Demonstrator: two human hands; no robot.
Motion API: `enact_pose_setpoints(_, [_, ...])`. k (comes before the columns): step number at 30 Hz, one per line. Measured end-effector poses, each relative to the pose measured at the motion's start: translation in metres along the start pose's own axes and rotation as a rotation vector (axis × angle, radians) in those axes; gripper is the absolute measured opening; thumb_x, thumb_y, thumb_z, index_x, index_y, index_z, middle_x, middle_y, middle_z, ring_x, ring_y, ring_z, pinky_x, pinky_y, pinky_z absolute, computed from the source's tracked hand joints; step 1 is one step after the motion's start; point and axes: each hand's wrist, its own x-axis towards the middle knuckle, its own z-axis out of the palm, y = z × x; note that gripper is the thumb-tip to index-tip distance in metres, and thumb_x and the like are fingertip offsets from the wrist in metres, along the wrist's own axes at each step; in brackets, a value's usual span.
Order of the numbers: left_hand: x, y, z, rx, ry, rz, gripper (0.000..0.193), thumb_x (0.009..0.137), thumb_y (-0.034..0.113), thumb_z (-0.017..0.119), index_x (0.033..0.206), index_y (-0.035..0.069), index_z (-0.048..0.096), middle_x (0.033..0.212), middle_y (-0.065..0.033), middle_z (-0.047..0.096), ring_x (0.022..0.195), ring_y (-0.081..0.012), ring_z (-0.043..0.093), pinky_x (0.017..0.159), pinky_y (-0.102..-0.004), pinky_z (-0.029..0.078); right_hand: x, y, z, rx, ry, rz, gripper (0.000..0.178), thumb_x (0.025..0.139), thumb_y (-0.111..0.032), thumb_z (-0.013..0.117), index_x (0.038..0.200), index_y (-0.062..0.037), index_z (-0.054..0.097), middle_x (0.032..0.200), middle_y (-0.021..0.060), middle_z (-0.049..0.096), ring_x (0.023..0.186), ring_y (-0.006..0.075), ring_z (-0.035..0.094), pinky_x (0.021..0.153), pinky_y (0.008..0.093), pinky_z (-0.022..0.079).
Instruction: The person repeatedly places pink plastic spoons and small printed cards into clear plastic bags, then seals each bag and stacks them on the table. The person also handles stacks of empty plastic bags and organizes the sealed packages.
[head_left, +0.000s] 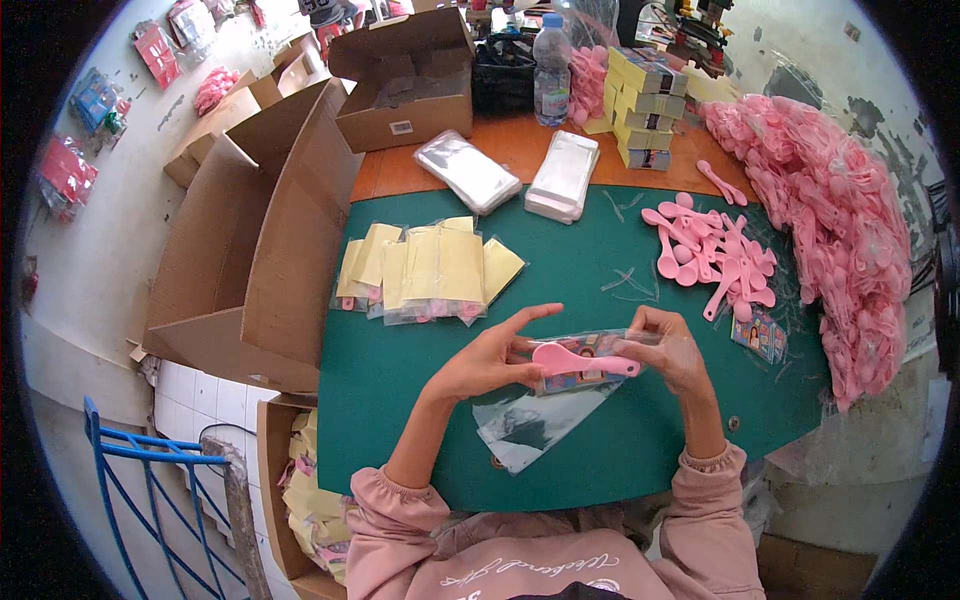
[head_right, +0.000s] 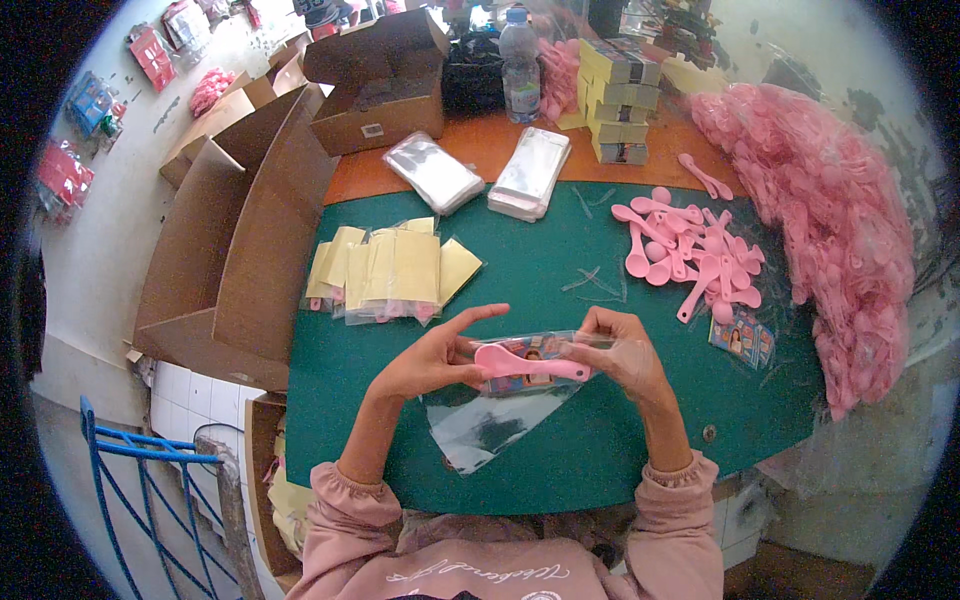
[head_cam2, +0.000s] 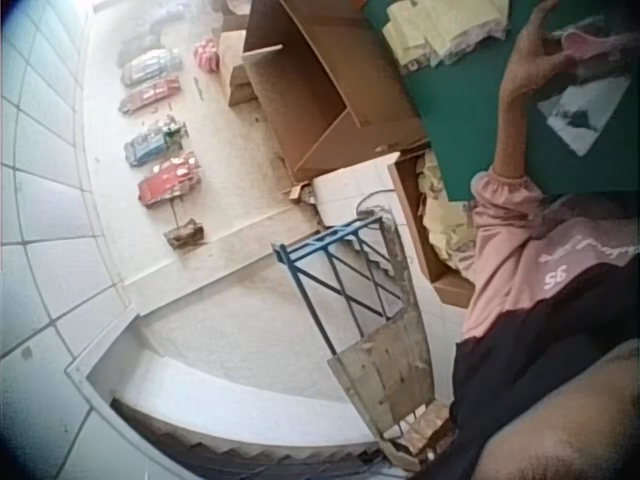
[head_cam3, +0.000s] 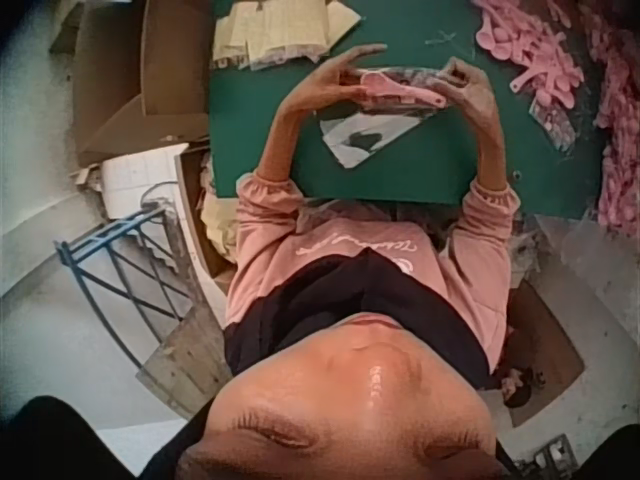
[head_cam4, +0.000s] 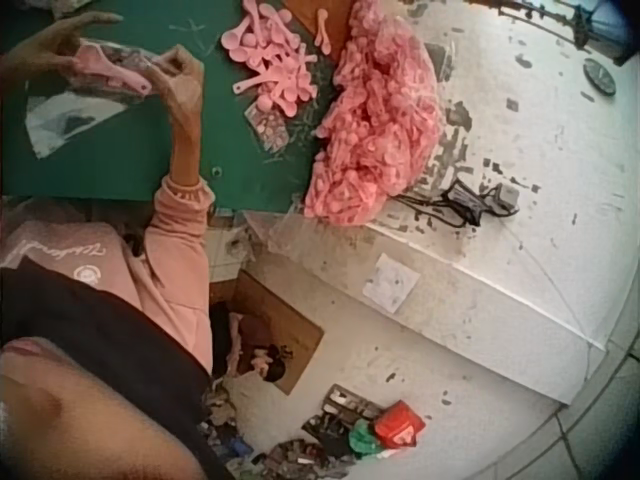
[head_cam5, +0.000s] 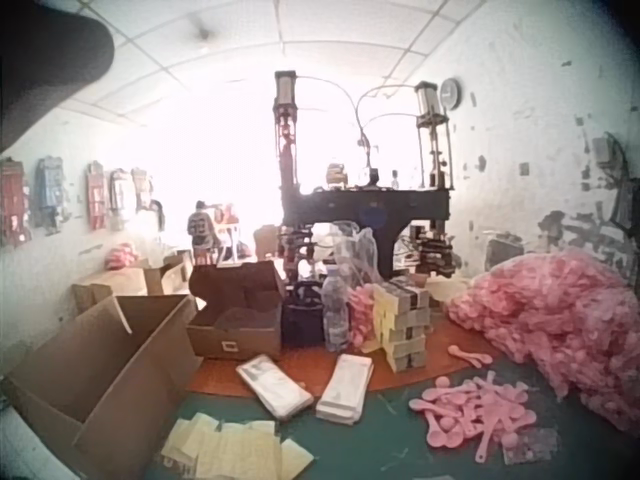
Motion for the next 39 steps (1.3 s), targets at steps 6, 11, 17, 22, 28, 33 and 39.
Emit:
enact_pose_setpoints(6, [-0.001,-0.011,0.01,0.27,0.344,0.135,0.065,0.081,0.007,0.06,0.135,0.008,0.023,0.103,-0.0165,0.057,0.085,-0.0175,0.06,0.07,-0.0276,0.051,0.005,-0.009,0.008,-0.114,0.137,-0.02,0.019,0.074,-0.012,0.066,0.088,0.0003,0.064,0.075,0.005,0.062,0.068,0.0076,0.056,0.058,0.0216,0.044])
enact_pose_setpoints(11, [0.001,-0.022,0.023,-0.179,0.256,0.025,0.051,0.096,0.031,0.031,0.137,0.012,0.007,0.109,-0.0214,0.053,0.099,-0.0266,0.057,0.082,-0.0365,0.048,0.022,-0.027,0.034,-0.402,0.251,-0.384,0.023,0.074,-0.01,0.064,0.095,-0.001,0.061,0.092,0.0109,0.063,0.079,0.0188,0.061,0.072,0.0285,0.048])
enact_pose_setpoints(17, [0.0,-0.029,0.014,-0.263,0.356,-0.056,0.047,0.095,0.022,0.033,0.135,0.011,0.011,0.106,-0.0214,0.055,0.098,-0.028,0.058,0.078,-0.0364,0.05,0.019,-0.002,0.062,-0.676,0.041,-0.457,0.027,0.073,-0.011,0.063,0.098,-0.003,0.057,0.099,0.0155,0.054,0.096,0.0326,0.052,0.081,0.0373,0.044])
enact_pose_setpoints(22, [0.002,-0.02,0.012,0.505,0.663,-0.103,0.033,0.089,0.01,0.043,0.119,0.0,0.035,0.093,-0.0186,0.06,0.079,-0.0258,0.063,0.064,-0.0343,0.05,0.025,0.02,0.088,-0.721,0.184,-0.437,0.024,0.072,-0.011,0.065,0.092,-0.0017,0.056,0.095,0.015,0.053,0.092,0.0311,0.051,0.078,0.0373,0.043])
enact_pose_setpoints(28, [0.009,-0.042,0.006,0.949,0.917,0.373,0.027,0.086,0.008,0.05,0.11,-0.001,0.045,0.076,-0.0161,0.06,0.069,-0.0264,0.062,0.058,-0.0346,0.048,0.04,0.035,0.084,-0.792,0.242,-0.554,0.016,0.072,-0.006,0.062,0.085,-0.0002,0.056,0.091,0.0128,0.053,0.089,0.0293,0.051,0.075,0.0368,0.042])
enact_pose_setpoints(33, [0.008,-0.035,0.011,0.088,0.682,0.032,0.034,0.086,0.01,0.052,0.117,-0.001,0.041,0.082,-0.0152,0.064,0.072,-0.019,0.065,0.06,-0.0284,0.052,0.033,0.03,0.079,-0.662,0.318,-0.618,0.011,0.071,-0.003,0.06,0.082,-0.0022,0.058,0.085,0.0114,0.054,0.088,0.0282,0.052,0.075,0.0368,0.041])
enact_pose_setpoints(39, [0.006,-0.035,0.01,0.127,0.518,0.024,0.04,0.086,0.004,0.05,0.123,0.002,0.035,0.085,-0.0149,0.064,0.079,-0.0168,0.064,0.067,-0.0269,0.053,0.02,0.019,0.081,-0.805,0.256,-0.645,0.013,0.069,-0.006,0.062,0.082,-0.0064,0.059,0.086,0.0084,0.054,0.087,0.0269,0.051,0.074,0.0366,0.037])
